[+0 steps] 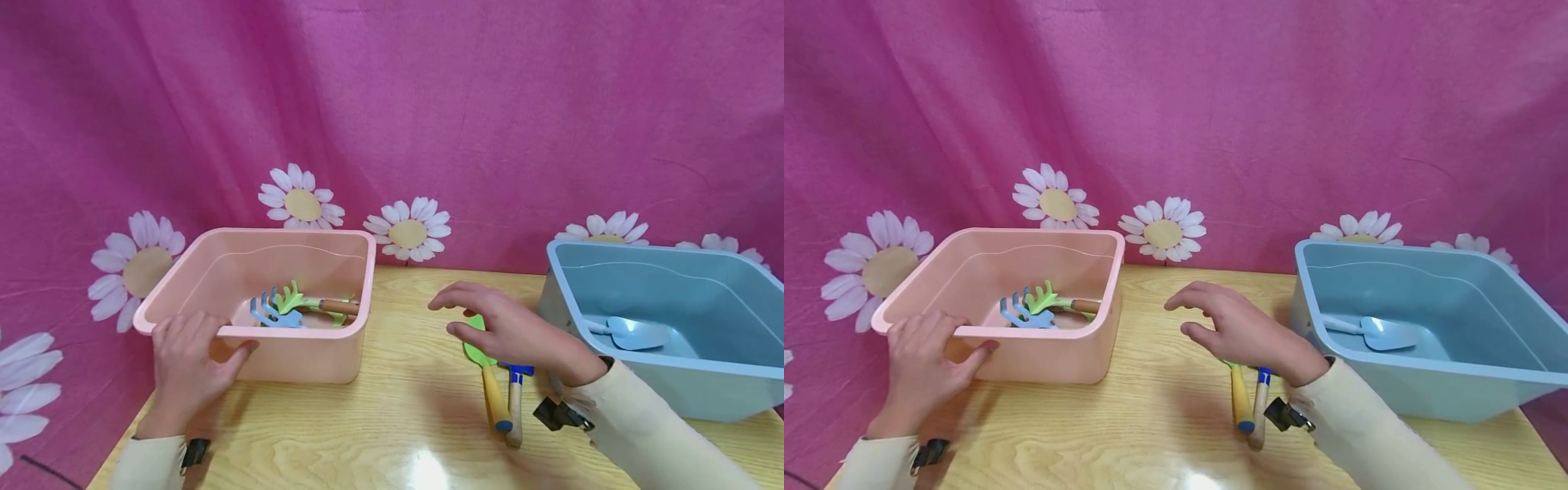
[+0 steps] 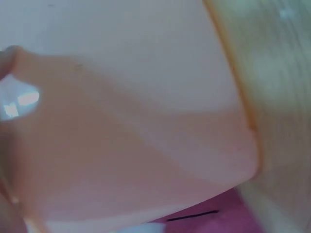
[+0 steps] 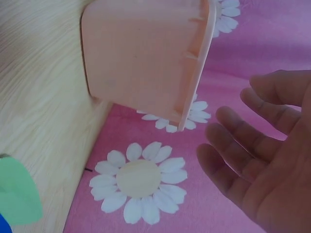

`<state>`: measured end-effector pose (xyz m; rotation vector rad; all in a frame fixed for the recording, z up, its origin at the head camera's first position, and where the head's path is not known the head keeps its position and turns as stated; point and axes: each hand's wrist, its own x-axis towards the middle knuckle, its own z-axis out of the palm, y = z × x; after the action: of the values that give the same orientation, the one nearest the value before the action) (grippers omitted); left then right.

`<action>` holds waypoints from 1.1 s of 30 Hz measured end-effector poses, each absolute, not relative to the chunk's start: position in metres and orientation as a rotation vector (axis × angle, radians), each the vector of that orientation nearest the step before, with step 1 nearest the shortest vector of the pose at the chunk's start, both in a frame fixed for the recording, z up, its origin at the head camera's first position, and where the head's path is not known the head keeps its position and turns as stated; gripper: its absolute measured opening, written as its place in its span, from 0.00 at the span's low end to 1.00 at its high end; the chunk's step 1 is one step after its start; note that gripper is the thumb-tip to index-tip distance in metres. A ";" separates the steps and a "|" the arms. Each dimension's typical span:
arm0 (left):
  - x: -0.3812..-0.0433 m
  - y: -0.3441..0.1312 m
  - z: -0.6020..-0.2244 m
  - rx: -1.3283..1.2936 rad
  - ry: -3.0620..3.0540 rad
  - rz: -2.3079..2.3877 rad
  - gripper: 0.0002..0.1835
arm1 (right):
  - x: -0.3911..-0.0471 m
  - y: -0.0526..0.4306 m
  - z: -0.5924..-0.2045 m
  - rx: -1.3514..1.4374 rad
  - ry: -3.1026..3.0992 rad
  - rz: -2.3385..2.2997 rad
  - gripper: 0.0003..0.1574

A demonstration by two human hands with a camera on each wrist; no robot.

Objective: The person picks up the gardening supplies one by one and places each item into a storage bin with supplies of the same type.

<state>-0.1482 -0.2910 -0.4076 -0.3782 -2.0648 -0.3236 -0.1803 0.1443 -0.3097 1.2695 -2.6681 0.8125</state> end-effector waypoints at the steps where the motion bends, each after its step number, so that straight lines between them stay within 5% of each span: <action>1: -0.146 -0.291 -0.405 -0.379 -2.088 -0.308 0.37 | -0.180 0.146 -0.310 1.268 -2.665 0.806 0.21; 7: -0.128 -0.275 -0.374 -0.434 -2.227 -0.209 0.46 | -0.180 0.159 -0.311 1.230 -2.671 0.745 0.20; 13: -0.122 -0.227 -0.349 -0.583 -2.229 -0.212 0.39 | -0.180 0.166 -0.320 1.207 -2.662 0.674 0.20; 17: -0.123 -0.193 -0.344 -0.698 -2.214 -0.204 0.32 | -0.178 0.167 -0.325 1.211 -2.654 0.624 0.21; 33: -0.130 -0.117 -0.353 -0.845 -2.325 -0.077 0.33 | -0.165 0.167 -0.339 1.119 -2.551 0.400 0.28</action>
<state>-0.1300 -0.1171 -0.3526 -0.8454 -2.3250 -0.0774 -0.1648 0.1670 -0.3391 1.1194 -2.5505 0.4005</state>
